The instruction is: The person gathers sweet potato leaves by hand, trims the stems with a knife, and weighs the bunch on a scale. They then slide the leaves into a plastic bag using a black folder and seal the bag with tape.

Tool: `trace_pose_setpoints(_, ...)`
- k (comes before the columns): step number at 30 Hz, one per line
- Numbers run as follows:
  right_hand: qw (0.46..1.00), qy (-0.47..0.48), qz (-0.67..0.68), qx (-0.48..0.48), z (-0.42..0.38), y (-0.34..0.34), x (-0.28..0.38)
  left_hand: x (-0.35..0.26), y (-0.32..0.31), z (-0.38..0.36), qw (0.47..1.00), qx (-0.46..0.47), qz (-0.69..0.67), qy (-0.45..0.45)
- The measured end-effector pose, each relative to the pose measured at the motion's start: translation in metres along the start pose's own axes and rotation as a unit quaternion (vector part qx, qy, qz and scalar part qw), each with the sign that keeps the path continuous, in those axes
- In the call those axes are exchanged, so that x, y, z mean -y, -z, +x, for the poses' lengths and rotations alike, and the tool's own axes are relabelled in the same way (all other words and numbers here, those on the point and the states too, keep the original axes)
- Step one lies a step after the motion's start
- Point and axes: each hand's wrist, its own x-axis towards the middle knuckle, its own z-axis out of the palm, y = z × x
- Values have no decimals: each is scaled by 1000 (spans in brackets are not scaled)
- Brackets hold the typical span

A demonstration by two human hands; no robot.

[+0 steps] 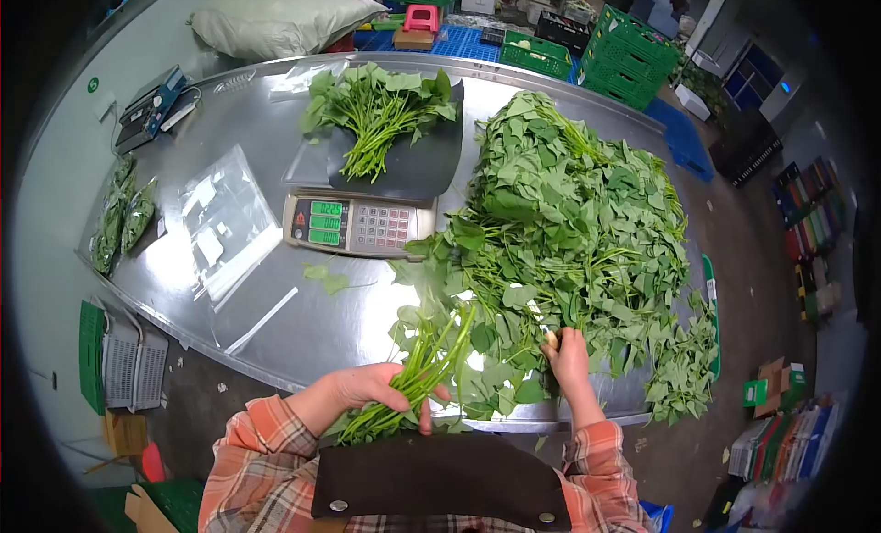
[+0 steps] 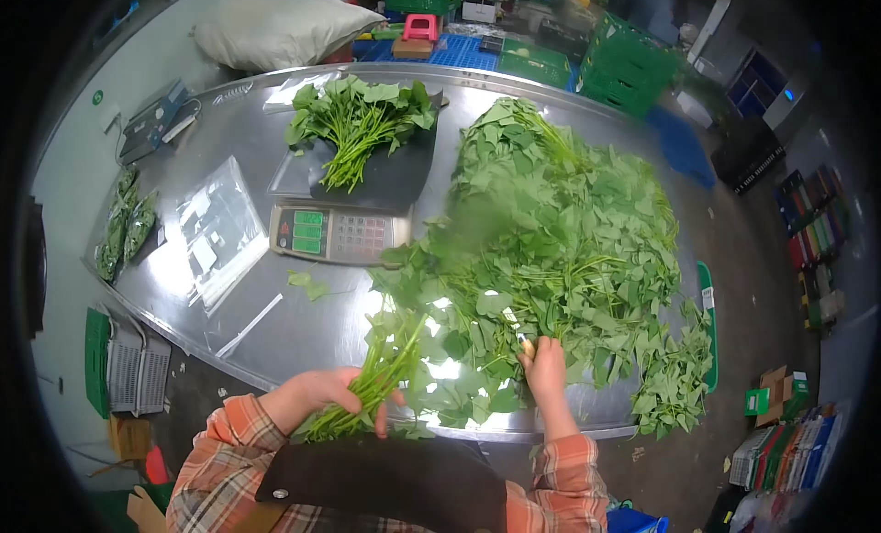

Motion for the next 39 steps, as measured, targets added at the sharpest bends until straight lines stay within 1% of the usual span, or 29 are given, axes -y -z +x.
trace_pose_setpoints(1,999,0,35,13,-2,1,-3,-9,-5,-2,998,-33,45,24)
trace_pose_setpoints(3,994,5,104,39,-3,4,-8,-17,4,-5,979,-169,89,78)
trace_pose_setpoints(4,990,14,139,32,-3,9,-2,-17,9,-5,960,-236,109,104)
trace_pose_setpoints(5,984,21,175,24,-6,19,11,-14,16,-3,953,-268,133,54)
trace_pose_setpoints(6,977,26,211,15,-11,28,23,-15,20,-1,937,-291,184,63)
trace_pose_setpoints(7,973,-8,228,33,-16,33,37,-17,23,3,918,-311,235,72)
trace_pose_setpoints(8,974,19,223,34,-18,39,52,-17,27,7,897,-328,285,81)
trace_pose_setpoints(10,966,-7,229,115,-19,61,86,-14,34,16,867,-343,344,115)
trace_pose_setpoints(11,966,22,231,116,-19,66,93,-20,29,21,855,-343,365,133)
trace_pose_setpoints(12,971,36,218,95,-18,64,93,-23,27,25,843,-343,387,150)
trace_pose_setpoints(14,977,66,192,58,-17,55,88,-8,43,26,785,-384,478,84)
trace_pose_setpoints(15,983,47,167,57,-15,50,81,-1,50,25,751,-403,521,51)
trace_pose_setpoints(18,974,39,220,45,-17,66,92,-2,51,24,734,-395,551,40)
trace_pose_setpoints(19,971,4,220,95,-18,77,104,-5,46,25,737,-392,547,65)
trace_pose_setpoints(21,957,43,266,110,-22,63,105,-16,30,30,741,-381,541,114)
trace_pose_setpoints(23,942,80,297,134,-26,59,111,-15,32,36,714,-388,564,146)
trace_pose_setpoints(24,942,163,279,90,-25,60,117,-14,32,38,700,-393,574,161)
trace_pose_setpoints(26,949,220,217,60,-23,63,135,-13,28,43,687,-400,585,161)
trace_pose_setpoints(27,953,221,202,40,-21,59,140,-12,25,45,681,-403,590,161)
trace_pose_setpoints(29,960,222,170,-1,-15,49,145,-14,18,48,688,-394,590,153)
trace_pose_setpoints(32,968,240,75,-20,-2,44,141,-21,6,50,706,-372,585,143)
trace_pose_setpoints(33,970,231,74,-4,1,41,136,-23,2,49,714,-364,581,141)
trace_pose_setpoints(36,993,109,24,40,16,28,97,-30,-4,36,705,-361,591,151)
trace_pose_setpoints(38,999,-8,41,15,25,37,34,-42,-12,12,715,-370,575,145)
trace_pose_setpoints(39,998,9,55,35,28,44,26,-45,-14,6,720,-378,565,140)
